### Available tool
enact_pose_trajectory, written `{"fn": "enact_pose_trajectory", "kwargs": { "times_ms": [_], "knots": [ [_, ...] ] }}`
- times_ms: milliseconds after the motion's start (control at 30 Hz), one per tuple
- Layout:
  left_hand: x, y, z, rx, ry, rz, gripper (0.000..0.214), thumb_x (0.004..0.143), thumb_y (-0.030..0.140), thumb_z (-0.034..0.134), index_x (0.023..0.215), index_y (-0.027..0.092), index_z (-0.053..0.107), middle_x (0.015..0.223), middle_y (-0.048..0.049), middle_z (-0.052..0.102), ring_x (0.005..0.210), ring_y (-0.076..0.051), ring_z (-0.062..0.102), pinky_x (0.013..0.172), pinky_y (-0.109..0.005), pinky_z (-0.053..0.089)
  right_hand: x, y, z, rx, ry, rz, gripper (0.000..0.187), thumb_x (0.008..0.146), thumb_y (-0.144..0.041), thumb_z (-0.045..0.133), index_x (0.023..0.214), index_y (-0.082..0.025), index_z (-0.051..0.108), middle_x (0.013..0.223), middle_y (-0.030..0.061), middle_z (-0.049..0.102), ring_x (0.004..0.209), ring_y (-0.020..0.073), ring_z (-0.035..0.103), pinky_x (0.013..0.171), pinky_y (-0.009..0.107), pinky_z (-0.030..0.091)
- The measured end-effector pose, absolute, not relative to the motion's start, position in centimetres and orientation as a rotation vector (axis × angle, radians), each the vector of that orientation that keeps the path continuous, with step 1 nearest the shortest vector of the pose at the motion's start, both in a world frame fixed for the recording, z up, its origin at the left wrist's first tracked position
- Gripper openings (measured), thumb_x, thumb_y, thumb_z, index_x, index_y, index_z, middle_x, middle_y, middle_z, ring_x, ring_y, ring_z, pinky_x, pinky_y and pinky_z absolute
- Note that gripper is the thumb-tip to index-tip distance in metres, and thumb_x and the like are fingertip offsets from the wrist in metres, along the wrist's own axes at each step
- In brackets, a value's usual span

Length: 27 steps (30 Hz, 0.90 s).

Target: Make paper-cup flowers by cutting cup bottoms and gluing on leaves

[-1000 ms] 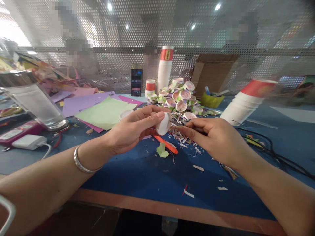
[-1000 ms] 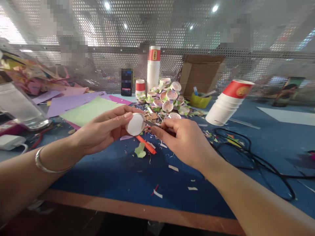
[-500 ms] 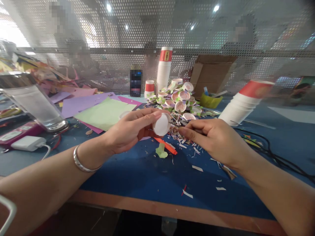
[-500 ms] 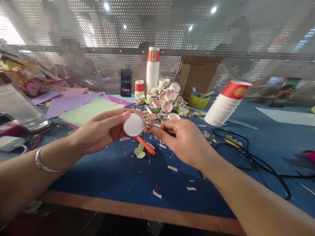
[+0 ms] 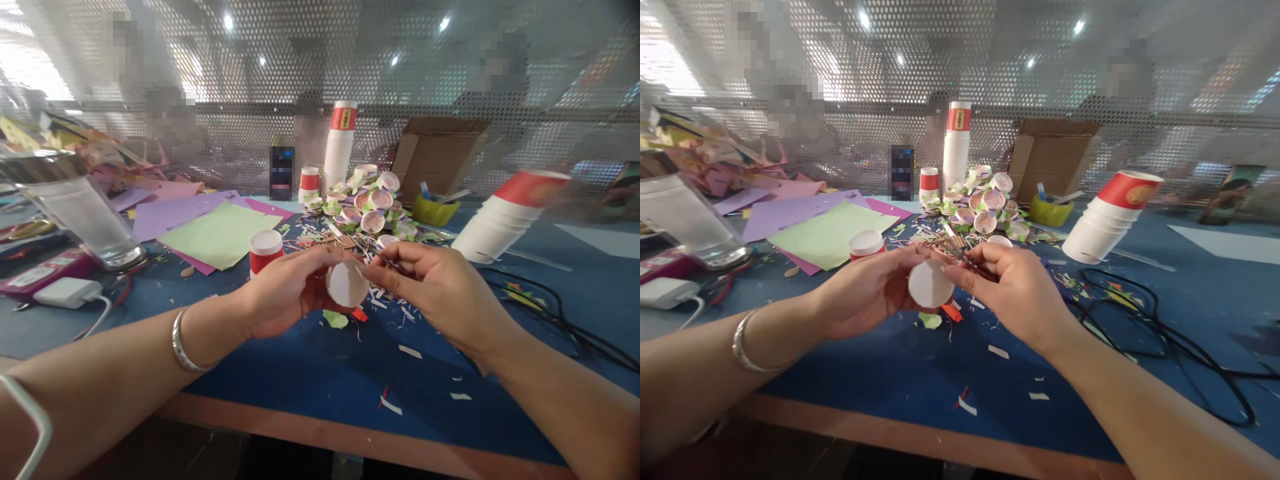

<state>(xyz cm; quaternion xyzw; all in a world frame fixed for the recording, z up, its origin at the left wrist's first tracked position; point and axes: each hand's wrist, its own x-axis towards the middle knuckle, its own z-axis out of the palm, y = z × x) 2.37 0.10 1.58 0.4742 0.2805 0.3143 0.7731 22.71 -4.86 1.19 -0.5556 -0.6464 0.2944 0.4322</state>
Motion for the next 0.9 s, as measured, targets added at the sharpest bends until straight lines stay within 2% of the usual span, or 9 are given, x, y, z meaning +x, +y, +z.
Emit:
{"fn": "enact_pose_trajectory", "kwargs": {
  "times_ms": [100, 200, 300, 500, 667, 767, 900],
  "knots": [
    [2.7, -0.5, 1.3, 1.017, 0.557, 0.682, 0.019, 0.098, 0.022, 0.053, 0.097, 0.012, 0.069, 0.089, -0.0071, 0.067, 0.075, -0.014, 0.065, 0.065, -0.025, 0.059, 22.2, -4.8, 1.2, -1.36, -1.637, 0.793, 0.041, 0.08, -0.059, 0.08, 0.088, -0.019, 0.076, 0.082, 0.0034, 0.073, 0.073, 0.0179, 0.061, 0.064, 0.028, 0.045],
    [2.7, -0.8, 1.0, 1.075, 0.548, 0.711, 0.014, 0.093, 0.024, 0.066, 0.101, 0.013, 0.066, 0.092, -0.0055, 0.067, 0.08, -0.015, 0.066, 0.07, -0.027, 0.058, 22.1, -4.8, 1.2, -1.392, -1.673, 0.694, 0.04, 0.081, -0.059, 0.079, 0.082, -0.019, 0.074, 0.072, 0.0007, 0.067, 0.065, 0.0153, 0.055, 0.057, 0.026, 0.04],
    [2.7, -1.0, 0.8, 1.125, 0.589, 0.714, 0.019, 0.088, 0.022, 0.075, 0.101, 0.014, 0.063, 0.09, -0.0029, 0.067, 0.078, -0.013, 0.066, 0.073, -0.027, 0.057, 22.1, -4.8, 0.9, -1.424, -1.693, 0.603, 0.041, 0.083, -0.059, 0.075, 0.08, -0.019, 0.074, 0.067, 0.0001, 0.063, 0.062, 0.0147, 0.052, 0.055, 0.027, 0.038],
    [2.8, -0.7, 0.3, 1.183, 0.689, 0.713, 0.016, 0.084, 0.017, 0.076, 0.095, 0.012, 0.064, 0.086, -0.0033, 0.069, 0.075, -0.012, 0.068, 0.07, -0.025, 0.053, 22.1, -4.9, 0.5, -1.434, -1.698, 0.564, 0.035, 0.085, -0.054, 0.075, 0.082, -0.019, 0.074, 0.075, 0.0029, 0.069, 0.066, 0.0167, 0.058, 0.059, 0.029, 0.043],
    [2.8, -0.5, -0.2, 1.321, 0.698, 0.729, 0.018, 0.081, 0.024, 0.079, 0.089, 0.012, 0.067, 0.082, -0.0041, 0.071, 0.074, -0.013, 0.069, 0.068, -0.024, 0.05, 22.1, -5.1, 0.6, -1.424, -1.694, 0.582, 0.033, 0.082, -0.053, 0.079, 0.082, -0.02, 0.076, 0.076, 0.0028, 0.071, 0.066, 0.0171, 0.059, 0.059, 0.03, 0.043],
    [2.7, -0.5, -0.2, 1.409, 0.717, 0.758, 0.017, 0.081, 0.024, 0.078, 0.081, 0.013, 0.065, 0.073, -0.0012, 0.067, 0.066, -0.011, 0.064, 0.06, -0.021, 0.047, 21.9, -5.1, 0.8, -1.403, -1.664, 0.644, 0.033, 0.079, -0.052, 0.083, 0.079, -0.02, 0.075, 0.073, 0.0018, 0.069, 0.066, 0.0162, 0.057, 0.059, 0.029, 0.042],
    [2.5, -0.7, 0.1, 1.425, 0.735, 0.683, 0.017, 0.086, 0.025, 0.073, 0.079, 0.016, 0.06, 0.074, -0.0037, 0.07, 0.069, -0.016, 0.07, 0.058, -0.025, 0.056, 21.9, -5.0, 0.8, -1.383, -1.612, 0.777, 0.033, 0.075, -0.051, 0.087, 0.076, -0.02, 0.075, 0.07, 0.0002, 0.067, 0.064, 0.0142, 0.054, 0.058, 0.028, 0.04]
  ]
}}
